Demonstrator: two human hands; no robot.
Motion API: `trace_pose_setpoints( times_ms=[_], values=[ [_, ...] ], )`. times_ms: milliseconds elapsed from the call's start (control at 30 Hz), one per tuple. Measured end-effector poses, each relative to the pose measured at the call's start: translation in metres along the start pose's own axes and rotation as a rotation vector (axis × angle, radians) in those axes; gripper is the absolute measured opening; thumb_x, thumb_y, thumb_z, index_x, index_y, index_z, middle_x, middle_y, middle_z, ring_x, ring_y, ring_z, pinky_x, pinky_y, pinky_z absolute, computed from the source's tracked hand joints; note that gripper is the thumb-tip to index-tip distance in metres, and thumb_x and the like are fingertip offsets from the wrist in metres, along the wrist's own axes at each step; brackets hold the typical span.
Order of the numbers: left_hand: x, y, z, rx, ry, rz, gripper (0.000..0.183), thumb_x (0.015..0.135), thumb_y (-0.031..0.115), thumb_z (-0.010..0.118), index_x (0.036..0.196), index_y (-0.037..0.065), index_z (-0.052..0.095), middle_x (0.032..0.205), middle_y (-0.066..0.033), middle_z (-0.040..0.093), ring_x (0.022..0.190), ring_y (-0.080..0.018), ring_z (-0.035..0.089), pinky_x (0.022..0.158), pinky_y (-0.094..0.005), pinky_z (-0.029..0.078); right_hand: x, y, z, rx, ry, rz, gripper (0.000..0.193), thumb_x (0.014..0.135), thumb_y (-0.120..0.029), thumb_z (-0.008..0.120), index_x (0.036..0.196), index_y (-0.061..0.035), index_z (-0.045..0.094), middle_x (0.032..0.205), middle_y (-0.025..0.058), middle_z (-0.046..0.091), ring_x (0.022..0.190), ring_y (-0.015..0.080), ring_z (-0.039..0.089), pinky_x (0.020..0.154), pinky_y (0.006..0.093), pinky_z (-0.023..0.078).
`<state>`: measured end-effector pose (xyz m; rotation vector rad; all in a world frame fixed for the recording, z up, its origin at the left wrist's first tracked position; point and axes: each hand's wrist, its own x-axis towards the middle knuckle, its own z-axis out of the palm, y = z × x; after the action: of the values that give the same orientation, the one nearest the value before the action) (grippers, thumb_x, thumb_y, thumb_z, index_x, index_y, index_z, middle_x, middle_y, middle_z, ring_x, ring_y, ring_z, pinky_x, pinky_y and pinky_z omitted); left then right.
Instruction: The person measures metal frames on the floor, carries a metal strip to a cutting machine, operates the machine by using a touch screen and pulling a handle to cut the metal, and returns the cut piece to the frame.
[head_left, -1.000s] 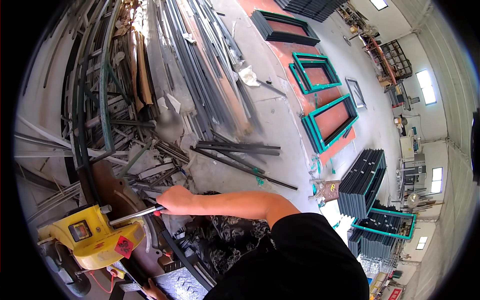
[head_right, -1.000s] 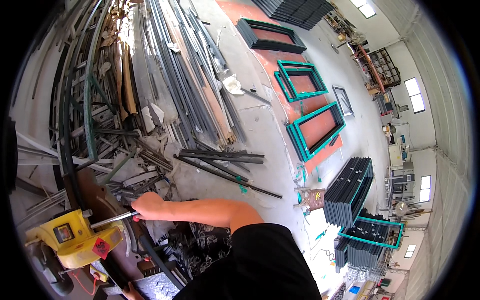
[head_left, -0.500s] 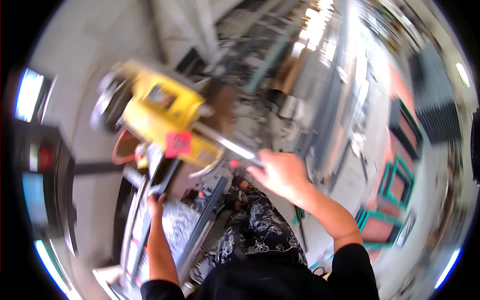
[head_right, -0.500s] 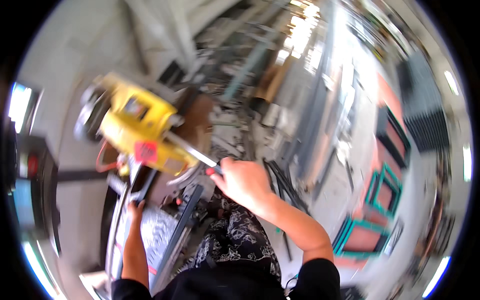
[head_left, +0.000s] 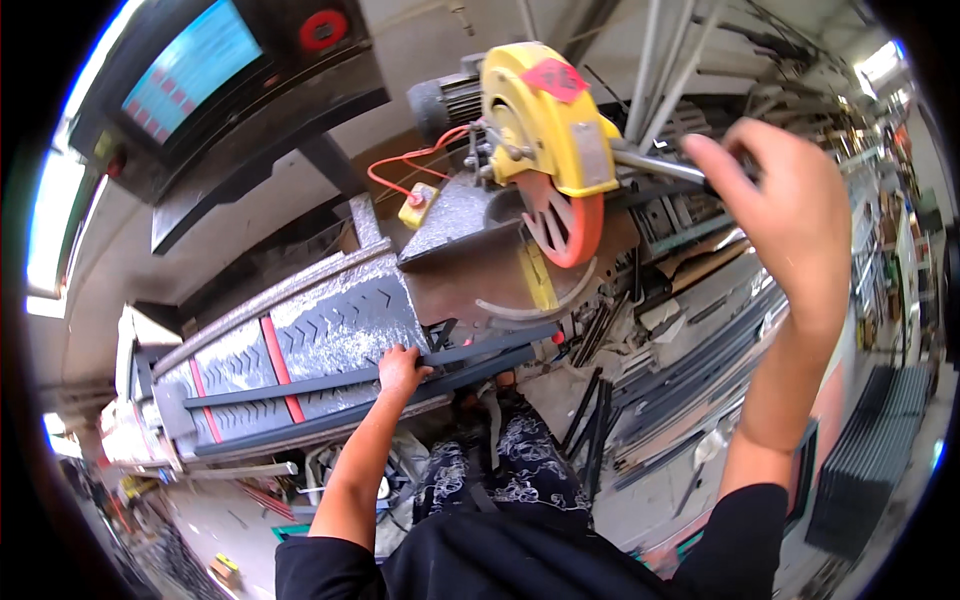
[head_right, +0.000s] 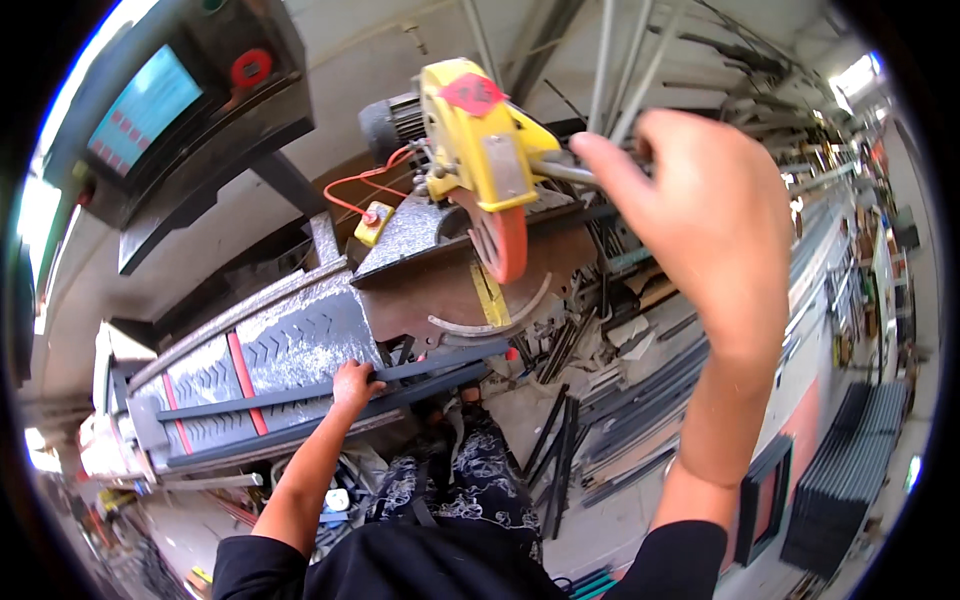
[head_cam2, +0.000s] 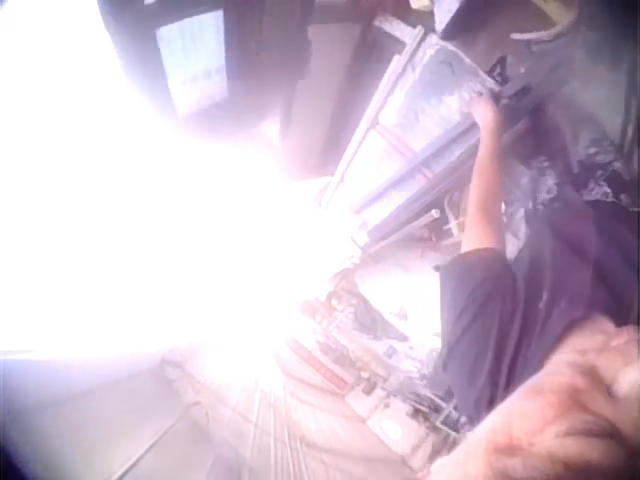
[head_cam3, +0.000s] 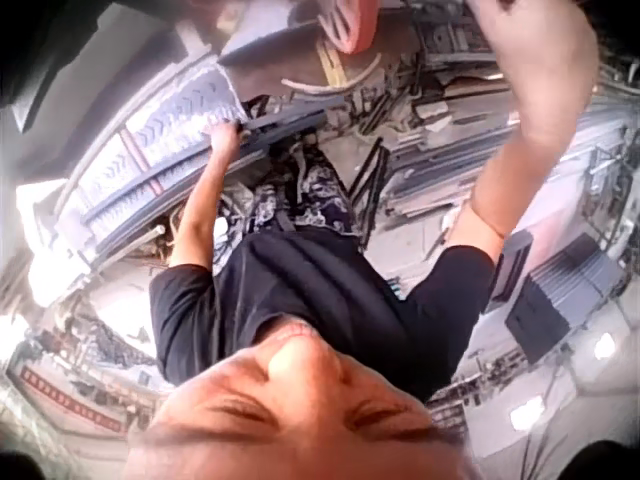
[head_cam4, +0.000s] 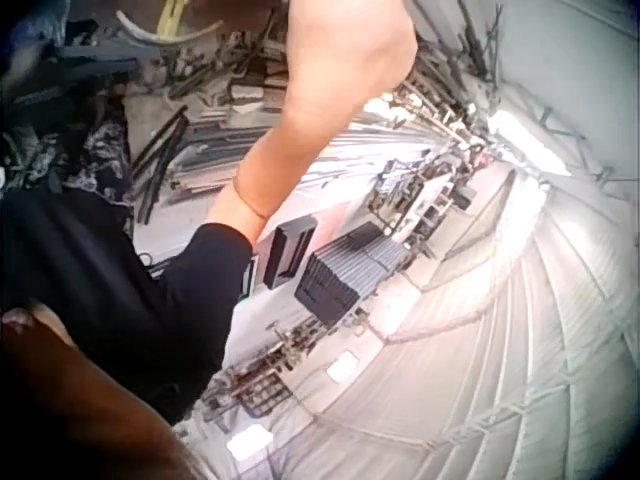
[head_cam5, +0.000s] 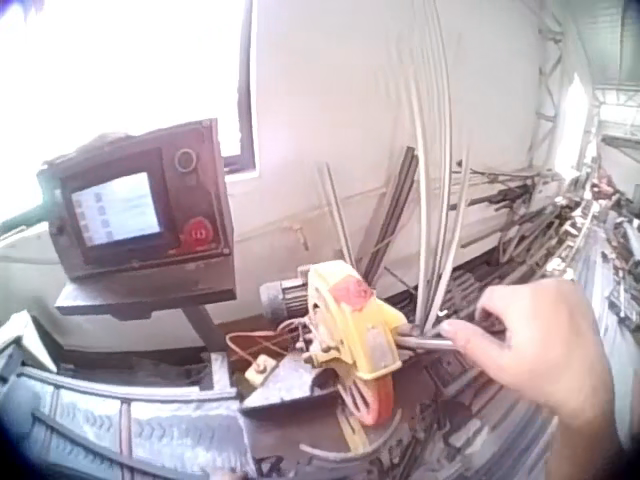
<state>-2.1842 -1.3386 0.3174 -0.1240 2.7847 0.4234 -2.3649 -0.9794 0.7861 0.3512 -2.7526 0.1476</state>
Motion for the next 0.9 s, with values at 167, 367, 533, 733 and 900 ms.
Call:
trace_pose_setpoints(
  times_ms=[167, 367, 533, 733, 900],
  values=[
    [-0.013, -0.003, 0.020, 0.016, -0.044, -0.045, 0.045, 0.067, 0.045, 0.080, 0.094, 0.010, 0.069, 0.096, -0.0160, 0.062, 0.090, -0.0362, 0.062, 0.073, -0.0478, 0.052, 0.007, -0.010, 0.006, 0.040, -0.050, -0.006, 0.044, 0.085, -0.043, 0.067, 0.072, -0.0013, 0.064, 0.060, 0.0189, 0.055, 0.054, 0.0377, 0.054, 0.051, 0.0409, 0.040],
    [-0.026, -0.004, 0.011, -0.021, 0.037, -0.056, 0.045, 0.068, 0.045, 0.079, 0.096, 0.013, 0.067, 0.097, -0.0141, 0.060, 0.094, -0.0354, 0.061, 0.075, -0.0477, 0.052, 0.001, -0.009, -0.005, 0.058, 0.038, 0.015, 0.039, 0.084, -0.038, 0.069, 0.077, -0.0004, 0.064, 0.062, 0.0216, 0.057, 0.060, 0.0422, 0.056, 0.054, 0.0448, 0.041],
    [-0.040, -0.017, 0.009, -0.080, -0.001, -0.137, 0.043, 0.069, 0.043, 0.079, 0.094, 0.010, 0.068, 0.098, -0.0139, 0.060, 0.097, -0.0347, 0.059, 0.082, -0.0464, 0.050, 0.001, -0.015, 0.001, 0.037, 0.032, 0.010, 0.039, 0.084, -0.038, 0.070, 0.081, 0.0005, 0.065, 0.065, 0.0216, 0.060, 0.063, 0.0430, 0.057, 0.056, 0.0454, 0.043],
    [-0.045, -0.033, 0.020, -0.175, 0.089, -0.085, 0.041, 0.070, 0.040, 0.080, 0.091, 0.007, 0.069, 0.095, -0.0154, 0.059, 0.095, -0.0360, 0.059, 0.082, -0.0455, 0.050, -0.001, 0.012, 0.002, 0.407, -0.015, 0.014, 0.047, 0.085, -0.044, 0.068, 0.094, 0.0016, 0.067, 0.062, 0.0104, 0.058, 0.052, 0.0215, 0.051, 0.051, 0.0341, 0.039],
    [-0.047, -0.037, 0.018, -0.237, 0.093, -0.172, 0.035, 0.071, 0.035, 0.079, 0.086, 0.004, 0.068, 0.093, -0.0169, 0.060, 0.093, -0.0379, 0.057, 0.081, -0.0468, 0.048, -0.009, 0.118, 0.111, 0.846, 0.165, 0.208, 0.030, 0.102, -0.025, 0.046, 0.098, -0.0023, 0.064, 0.057, -0.0013, 0.053, 0.051, 0.0044, 0.047, 0.047, 0.0200, 0.033]
  ],
)
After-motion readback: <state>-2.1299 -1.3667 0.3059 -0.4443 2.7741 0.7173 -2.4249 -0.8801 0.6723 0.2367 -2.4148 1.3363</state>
